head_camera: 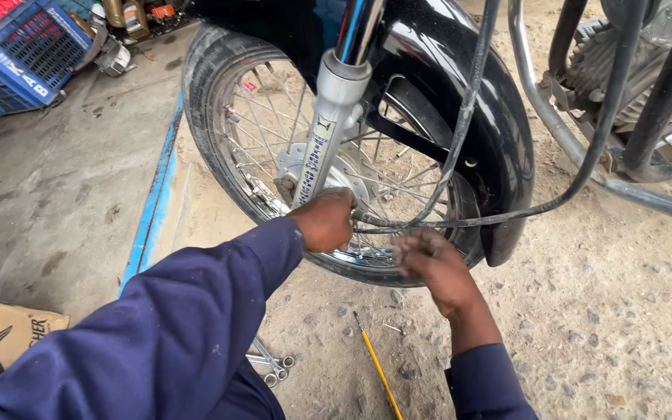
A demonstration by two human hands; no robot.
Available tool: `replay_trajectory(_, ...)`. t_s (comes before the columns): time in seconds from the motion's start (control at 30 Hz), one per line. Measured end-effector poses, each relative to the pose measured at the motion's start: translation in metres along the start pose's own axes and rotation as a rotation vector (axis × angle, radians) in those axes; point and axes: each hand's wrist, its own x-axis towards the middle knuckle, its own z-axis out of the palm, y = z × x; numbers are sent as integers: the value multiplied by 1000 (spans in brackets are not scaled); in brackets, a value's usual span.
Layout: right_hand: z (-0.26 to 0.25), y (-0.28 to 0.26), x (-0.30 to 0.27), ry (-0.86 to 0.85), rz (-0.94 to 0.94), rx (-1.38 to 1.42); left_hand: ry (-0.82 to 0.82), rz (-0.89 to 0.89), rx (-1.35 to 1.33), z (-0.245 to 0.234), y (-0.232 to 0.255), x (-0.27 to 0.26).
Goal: Adjusting the front brake cable and assembly on a motorcycle wheel.
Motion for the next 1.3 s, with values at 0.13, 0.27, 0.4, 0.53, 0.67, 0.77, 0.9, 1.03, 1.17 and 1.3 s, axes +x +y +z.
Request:
replay_trajectory(0.13, 14, -17, -11, 2, -212, 383, -79, 52, -17, -3, -26, 20)
replay_trajectory(0.27, 17, 7, 8, 112, -351, 293, -344, -373, -160, -58, -2, -24)
replay_trajectory(0.4, 21, 9, 11, 118, -341, 287, -237, -482, -80, -79, 4, -44)
replay_trajectory(0.53, 33, 15, 18, 103, -394, 383, -43, -475, 14, -77, -17, -32)
replay_trajectory(0.67, 43, 21, 25, 144, -357, 407, 100, -294, 100, -74, -19, -17)
replay_trajectory(0.77, 48, 35, 34, 104, -396, 529, 271, -86, -61, -59, -22, -5)
replay_trajectory(0.9, 56, 28, 30, 133, -364, 579, 416, -25, -192, -51, -4, -16)
replay_trajectory(1.03, 56, 19, 25, 118, -332, 554, 498, 6, -495, -45, 11, -21)
replay_trajectory(1.17, 59, 22, 29, 89, -327, 571, 501, 115, -752, -37, -1, -13)
replay_trajectory(1.3, 63, 23, 29, 93, -334, 555, 532, 145, -764, -39, 7, -11)
